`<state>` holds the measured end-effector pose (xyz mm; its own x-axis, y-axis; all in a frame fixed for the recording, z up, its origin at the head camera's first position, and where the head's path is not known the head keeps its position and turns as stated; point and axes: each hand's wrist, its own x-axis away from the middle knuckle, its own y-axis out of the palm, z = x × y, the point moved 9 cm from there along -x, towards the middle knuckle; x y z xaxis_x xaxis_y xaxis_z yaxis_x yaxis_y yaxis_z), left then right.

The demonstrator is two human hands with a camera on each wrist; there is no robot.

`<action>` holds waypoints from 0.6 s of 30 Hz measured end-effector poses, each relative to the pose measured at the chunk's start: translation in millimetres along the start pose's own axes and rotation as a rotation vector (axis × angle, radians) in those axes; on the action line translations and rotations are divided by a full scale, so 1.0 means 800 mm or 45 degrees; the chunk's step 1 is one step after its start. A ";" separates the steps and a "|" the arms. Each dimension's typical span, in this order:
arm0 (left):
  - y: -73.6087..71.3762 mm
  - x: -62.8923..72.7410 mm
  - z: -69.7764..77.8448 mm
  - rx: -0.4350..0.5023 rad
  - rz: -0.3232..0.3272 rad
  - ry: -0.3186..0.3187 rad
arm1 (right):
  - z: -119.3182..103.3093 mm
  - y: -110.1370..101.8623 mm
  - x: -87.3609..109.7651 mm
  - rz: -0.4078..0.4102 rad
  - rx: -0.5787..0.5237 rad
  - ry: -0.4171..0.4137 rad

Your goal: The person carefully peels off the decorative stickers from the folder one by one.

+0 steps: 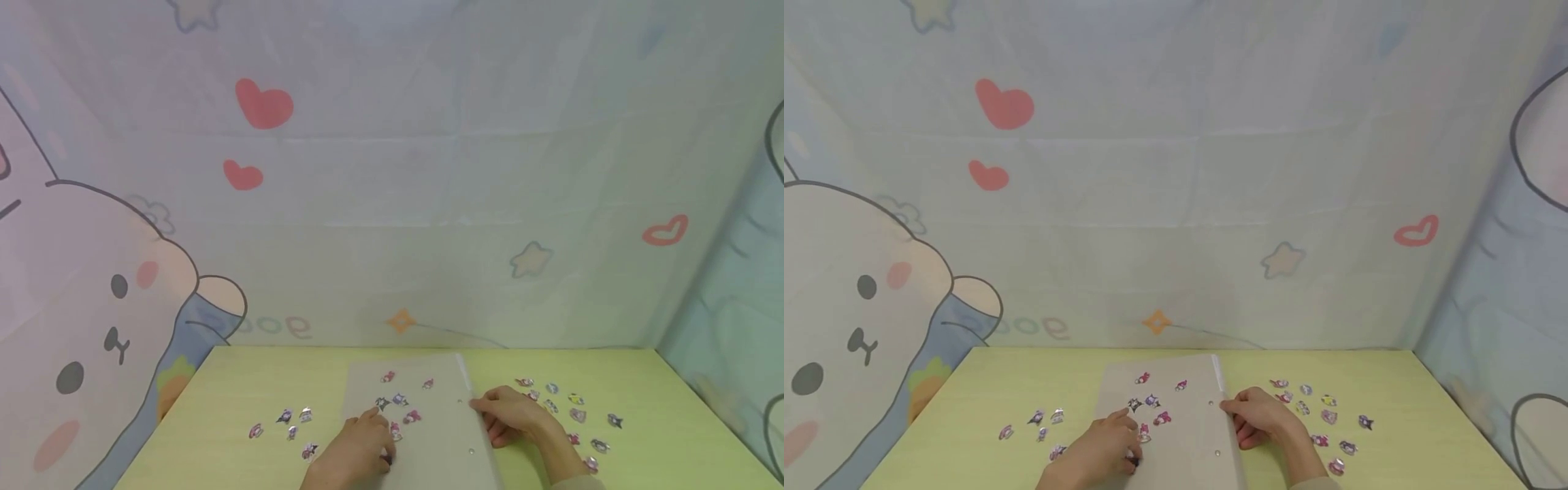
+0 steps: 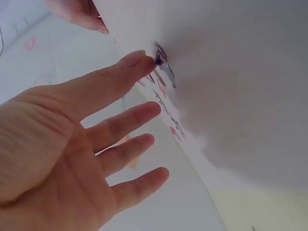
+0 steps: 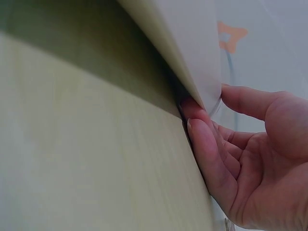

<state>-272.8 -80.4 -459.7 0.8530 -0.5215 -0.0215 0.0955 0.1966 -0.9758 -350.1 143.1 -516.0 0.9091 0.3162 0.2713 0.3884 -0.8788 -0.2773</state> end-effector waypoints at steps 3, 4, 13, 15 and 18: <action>0.000 0.000 0.000 -0.025 0.018 0.014 | 0.000 0.000 0.000 0.010 0.003 0.005; 0.000 0.000 0.001 -0.031 0.026 0.018 | 0.000 0.000 0.000 0.012 0.005 0.007; 0.004 -0.002 -0.003 -0.040 0.032 0.003 | 0.002 -0.001 -0.001 0.009 0.012 0.010; 0.005 -0.002 -0.006 -0.049 0.029 -0.004 | 0.002 -0.001 -0.001 0.008 0.012 0.010; 0.006 -0.003 -0.008 -0.049 0.028 0.003 | 0.001 0.000 -0.001 0.000 0.012 0.004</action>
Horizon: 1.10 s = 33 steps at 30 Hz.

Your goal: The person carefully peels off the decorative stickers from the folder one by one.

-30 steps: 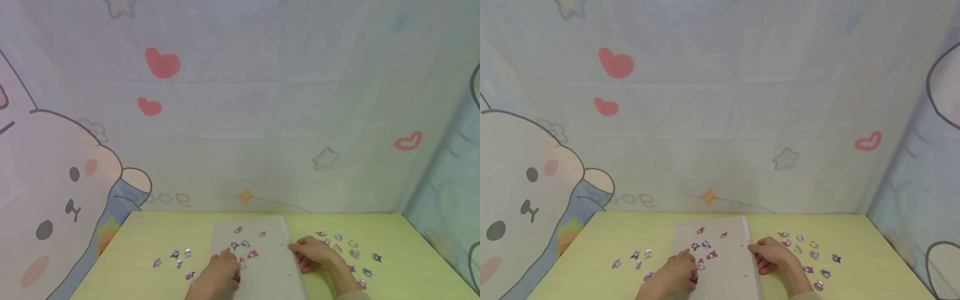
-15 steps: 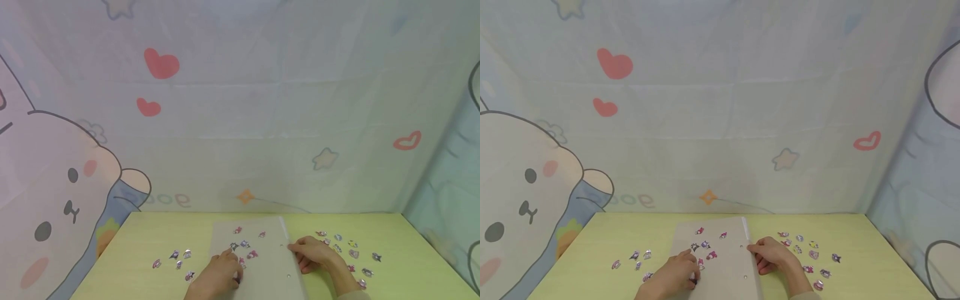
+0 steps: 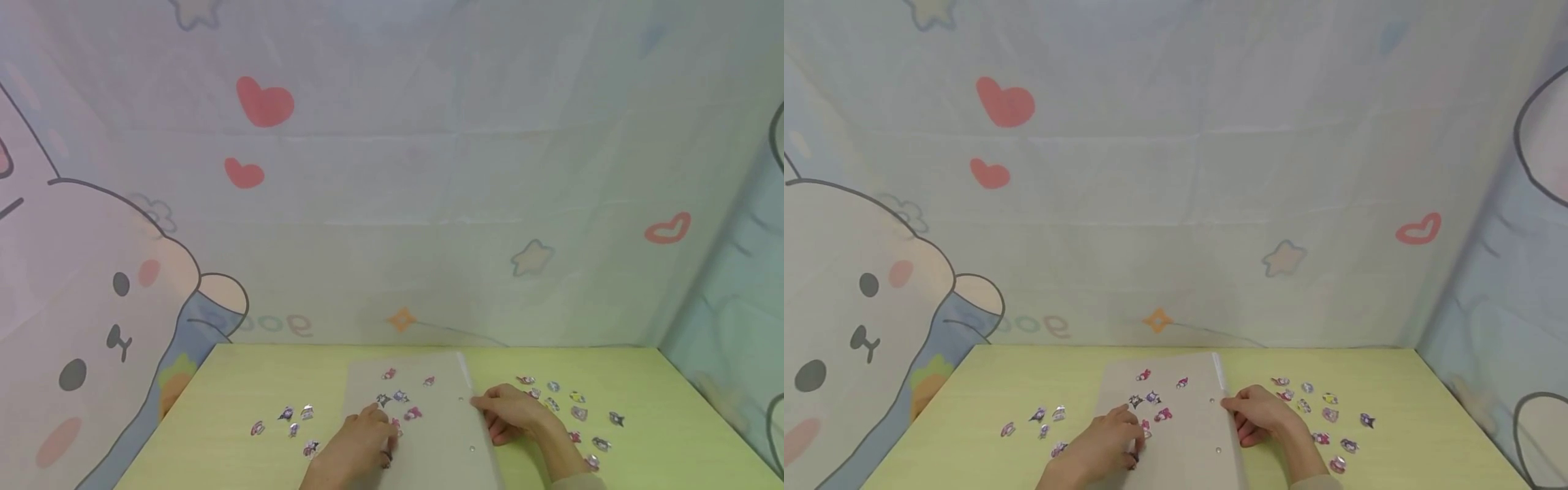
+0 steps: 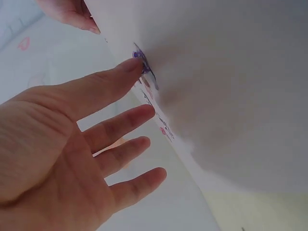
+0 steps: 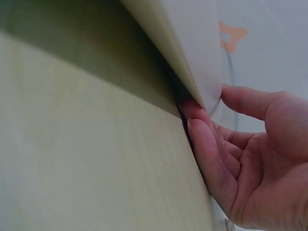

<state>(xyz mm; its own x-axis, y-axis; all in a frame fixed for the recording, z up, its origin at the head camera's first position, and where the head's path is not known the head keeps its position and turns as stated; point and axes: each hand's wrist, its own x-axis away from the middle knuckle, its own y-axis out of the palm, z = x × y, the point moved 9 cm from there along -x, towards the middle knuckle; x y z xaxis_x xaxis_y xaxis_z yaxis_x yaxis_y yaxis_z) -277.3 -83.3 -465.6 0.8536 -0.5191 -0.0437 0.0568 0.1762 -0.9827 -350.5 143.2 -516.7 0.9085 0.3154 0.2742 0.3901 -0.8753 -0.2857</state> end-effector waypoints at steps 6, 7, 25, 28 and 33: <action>-0.001 -0.001 0.001 -0.015 0.035 0.047 | -0.003 0.000 0.001 -0.013 0.011 -0.021; 0.000 -0.001 0.000 -0.019 0.037 0.045 | -0.003 0.000 0.001 -0.013 0.011 -0.021; -0.011 0.003 0.007 0.001 0.057 0.053 | 0.002 0.000 -0.001 -0.003 -0.001 -0.004; -0.016 0.004 0.008 0.006 0.063 0.061 | 0.001 0.000 -0.001 -0.002 0.000 -0.003; -0.027 0.005 0.013 0.001 0.094 0.101 | 0.002 -0.001 -0.003 0.006 0.003 0.002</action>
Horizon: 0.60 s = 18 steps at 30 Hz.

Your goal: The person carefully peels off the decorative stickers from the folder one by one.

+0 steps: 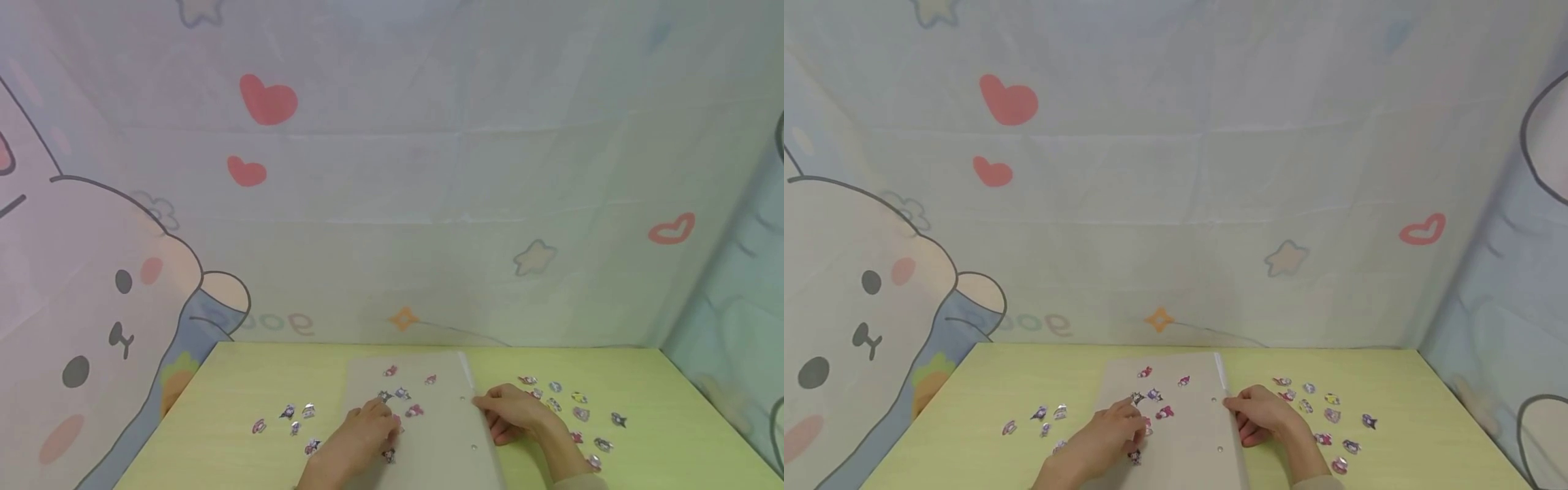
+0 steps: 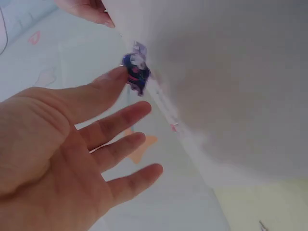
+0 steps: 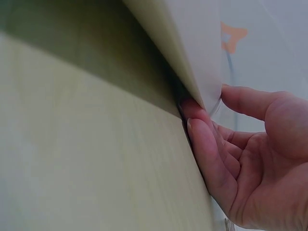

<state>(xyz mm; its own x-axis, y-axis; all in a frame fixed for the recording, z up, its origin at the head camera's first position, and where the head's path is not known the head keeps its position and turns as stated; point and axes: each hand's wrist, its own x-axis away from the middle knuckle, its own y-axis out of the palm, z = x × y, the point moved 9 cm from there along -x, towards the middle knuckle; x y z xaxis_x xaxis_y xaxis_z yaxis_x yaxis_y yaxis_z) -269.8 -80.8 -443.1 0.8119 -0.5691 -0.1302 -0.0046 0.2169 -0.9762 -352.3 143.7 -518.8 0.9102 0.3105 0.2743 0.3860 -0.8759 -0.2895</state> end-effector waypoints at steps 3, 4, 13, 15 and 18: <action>-0.010 0.000 0.003 0.019 0.052 0.043 | 0.001 -0.001 0.000 0.005 0.006 0.003; -0.014 0.001 0.002 0.027 0.068 0.046 | 0.001 -0.001 -0.001 0.007 0.006 0.003; -0.029 0.021 -0.050 0.178 0.081 -0.102 | 0.002 -0.001 -0.001 -0.004 0.004 -0.003; -0.032 0.029 -0.066 0.235 0.080 -0.132 | 0.002 0.000 -0.001 -0.008 0.006 -0.007; -0.035 0.043 -0.092 0.330 0.074 -0.177 | -0.001 -0.002 0.000 0.001 0.017 -0.015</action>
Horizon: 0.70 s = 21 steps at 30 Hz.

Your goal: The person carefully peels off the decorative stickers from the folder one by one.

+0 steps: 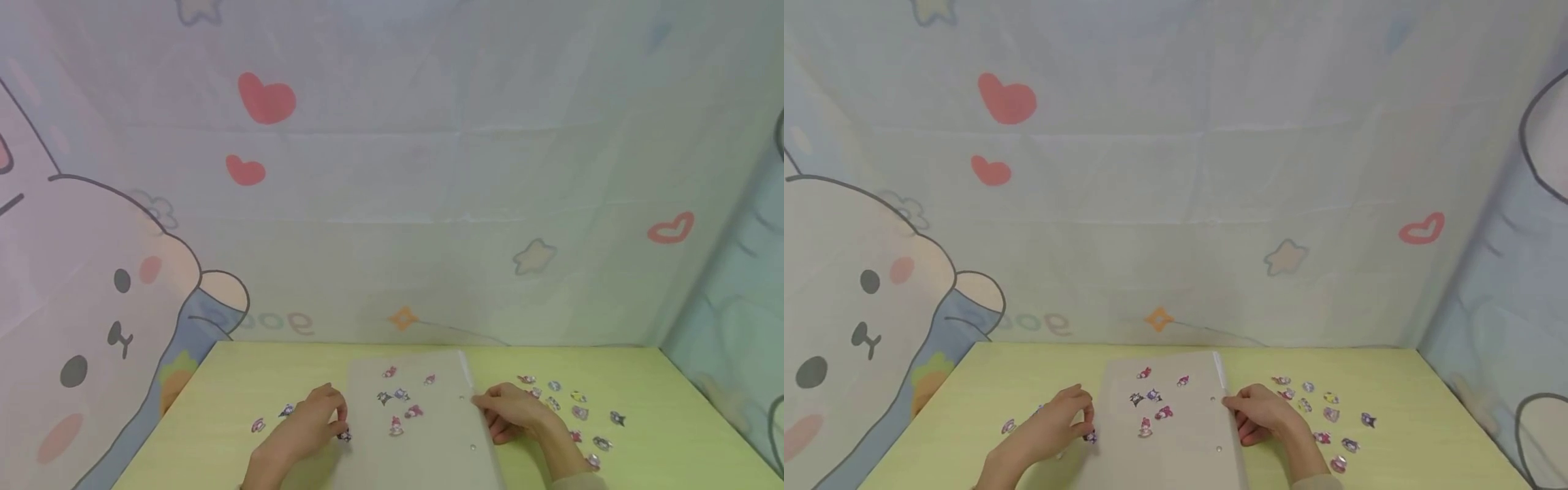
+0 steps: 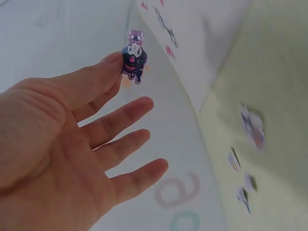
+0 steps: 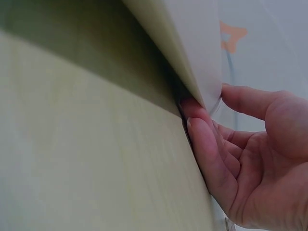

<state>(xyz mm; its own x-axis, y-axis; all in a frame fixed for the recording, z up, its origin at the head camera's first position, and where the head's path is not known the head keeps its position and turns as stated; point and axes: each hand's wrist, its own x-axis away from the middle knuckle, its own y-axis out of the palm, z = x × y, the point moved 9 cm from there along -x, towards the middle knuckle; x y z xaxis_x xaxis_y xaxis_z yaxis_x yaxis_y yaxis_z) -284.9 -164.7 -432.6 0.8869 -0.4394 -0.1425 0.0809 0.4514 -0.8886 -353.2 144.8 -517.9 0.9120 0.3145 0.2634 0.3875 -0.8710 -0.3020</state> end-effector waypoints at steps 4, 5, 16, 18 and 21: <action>-0.011 0.018 -0.034 0.108 -0.010 -0.074 | -0.001 0.000 0.001 0.005 0.010 -0.003; -0.013 0.023 -0.043 0.126 -0.008 -0.091 | -0.001 0.000 0.001 0.002 0.011 -0.003; -0.033 0.059 -0.113 0.073 0.032 -0.296 | 0.003 0.000 -0.001 -0.003 0.005 0.010; -0.038 0.063 -0.120 0.067 0.040 -0.315 | 0.003 0.001 -0.001 -0.007 0.002 0.009; -0.041 0.067 -0.124 0.052 0.027 -0.316 | 0.002 0.000 -0.001 -0.004 -0.001 0.009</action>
<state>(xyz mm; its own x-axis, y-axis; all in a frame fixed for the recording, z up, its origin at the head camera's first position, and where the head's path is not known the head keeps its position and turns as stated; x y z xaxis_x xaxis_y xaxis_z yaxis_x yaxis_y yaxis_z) -285.2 -279.7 -454.2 0.9727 -0.2278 -0.0454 0.0747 0.4918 -0.8675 -353.6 145.0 -520.0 0.9098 0.3147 0.2707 0.3905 -0.8702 -0.3005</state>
